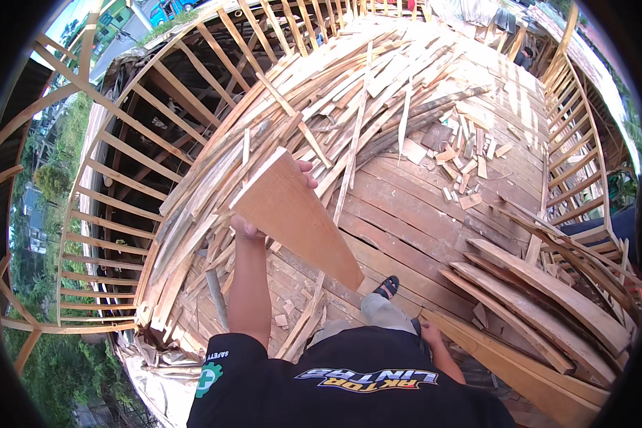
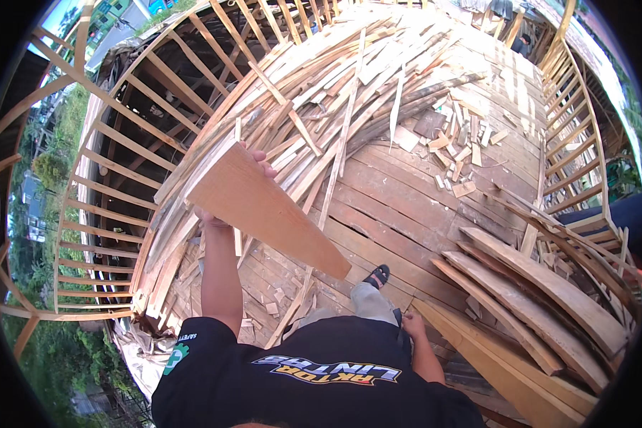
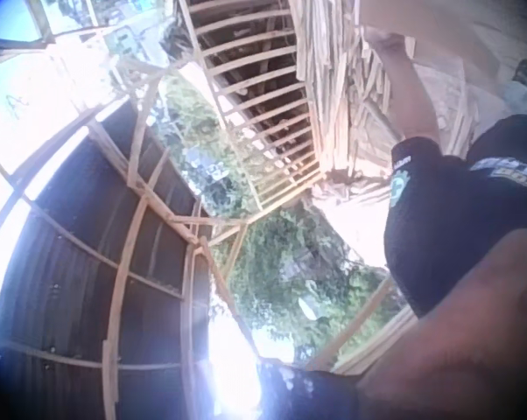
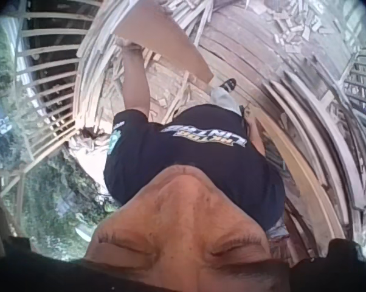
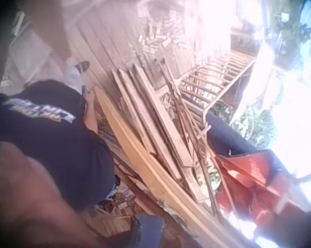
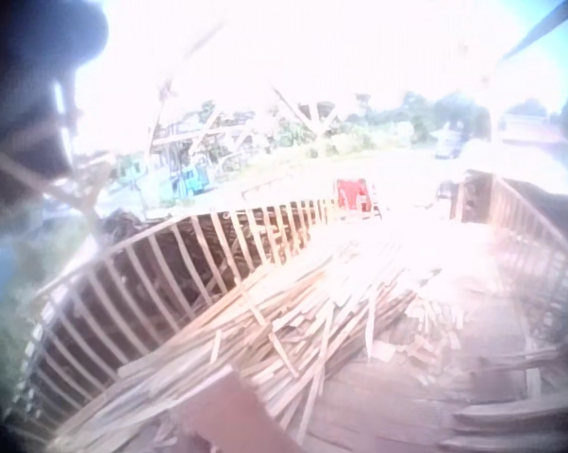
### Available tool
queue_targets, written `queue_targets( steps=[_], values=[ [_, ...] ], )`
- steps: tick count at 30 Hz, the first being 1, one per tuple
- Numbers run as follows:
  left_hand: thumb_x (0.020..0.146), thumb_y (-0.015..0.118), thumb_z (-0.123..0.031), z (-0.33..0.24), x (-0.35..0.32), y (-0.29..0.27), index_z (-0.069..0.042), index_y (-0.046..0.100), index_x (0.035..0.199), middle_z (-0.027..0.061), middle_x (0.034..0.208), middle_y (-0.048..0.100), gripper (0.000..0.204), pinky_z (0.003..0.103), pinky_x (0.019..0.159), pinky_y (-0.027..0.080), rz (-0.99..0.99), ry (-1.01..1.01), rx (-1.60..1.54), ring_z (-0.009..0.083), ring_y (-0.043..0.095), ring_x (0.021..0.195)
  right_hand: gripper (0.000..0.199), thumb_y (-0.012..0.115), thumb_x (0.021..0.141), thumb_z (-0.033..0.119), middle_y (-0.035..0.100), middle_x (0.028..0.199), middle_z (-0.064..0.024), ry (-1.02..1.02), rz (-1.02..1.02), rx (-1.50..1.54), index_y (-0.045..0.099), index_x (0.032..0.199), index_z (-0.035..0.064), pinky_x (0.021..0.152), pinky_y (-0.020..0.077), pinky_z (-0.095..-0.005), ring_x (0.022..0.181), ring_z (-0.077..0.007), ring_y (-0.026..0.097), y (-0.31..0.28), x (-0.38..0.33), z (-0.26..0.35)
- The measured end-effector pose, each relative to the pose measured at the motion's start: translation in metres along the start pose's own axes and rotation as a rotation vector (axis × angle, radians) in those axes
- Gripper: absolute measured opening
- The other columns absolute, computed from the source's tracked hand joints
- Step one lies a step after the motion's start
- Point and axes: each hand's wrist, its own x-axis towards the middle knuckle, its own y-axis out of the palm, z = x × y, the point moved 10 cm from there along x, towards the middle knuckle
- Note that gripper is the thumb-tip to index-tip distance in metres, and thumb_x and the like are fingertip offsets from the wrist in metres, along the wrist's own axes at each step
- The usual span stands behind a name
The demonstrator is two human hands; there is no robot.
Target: The person picks up a curved wooden board, saws a section off the end, and then fits the board into a curved wall section by hand.
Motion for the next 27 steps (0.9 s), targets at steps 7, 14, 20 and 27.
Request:
queue_targets(
  steps=[7,14,20,27],
  values=[
    [0.072,0.068,-0.065,0.001,0.174,-0.039,-0.004,0.032,0.145,0.0293,0.134,0.044,0.102,0.052,0.085,0.053,0.073,0.13,-0.21,0.0443,0.054,0.108,0.024,0.061,0.085,0.012,0.069,0.083,-0.0125,-0.036,-0.111,0.225,0.066,0.101,-0.0059,0.059,0.053,-0.0312,0.062,-0.0172,0.065,-0.054,0.056,0.093],
    [0.072,0.069,-0.062,0.082,0.32,-0.052,-0.004,0.032,0.145,0.0306,0.137,0.041,0.101,0.053,0.085,0.054,0.194,0.068,-0.321,0.0466,0.055,0.107,0.02,0.066,0.082,0.016,0.068,0.077,-0.0122,0.054,-0.324,0.102,0.069,0.091,-0.0015,0.058,0.0533,-0.0339,0.063,-0.0184,0.067,-0.094,0.115,0.05],
    [0.069,0.072,-0.054,0.161,0.417,-0.046,0.0,0.034,0.143,0.0311,0.134,0.043,0.099,0.053,0.094,0.05,0.346,-0.074,-0.405,0.0457,0.054,0.109,0.032,0.067,0.078,0.028,0.07,0.097,-0.0185,0.297,-0.428,0.091,0.07,0.097,0.0022,0.086,0.0512,-0.0398,0.097,-0.0328,0.066,-0.142,0.139,0.099],
    [0.072,0.071,-0.057,0.294,0.531,0.012,0.005,0.029,0.144,0.0337,0.135,0.041,0.104,0.052,0.092,0.051,0.555,-0.39,-0.482,0.0441,0.055,0.112,0.034,0.065,0.081,0.028,0.069,0.104,-0.0185,0.323,-0.546,0.329,0.069,0.104,0.0035,0.088,0.0508,-0.0396,0.1,-0.032,0.066,-0.18,0.165,0.195]
  ],
)
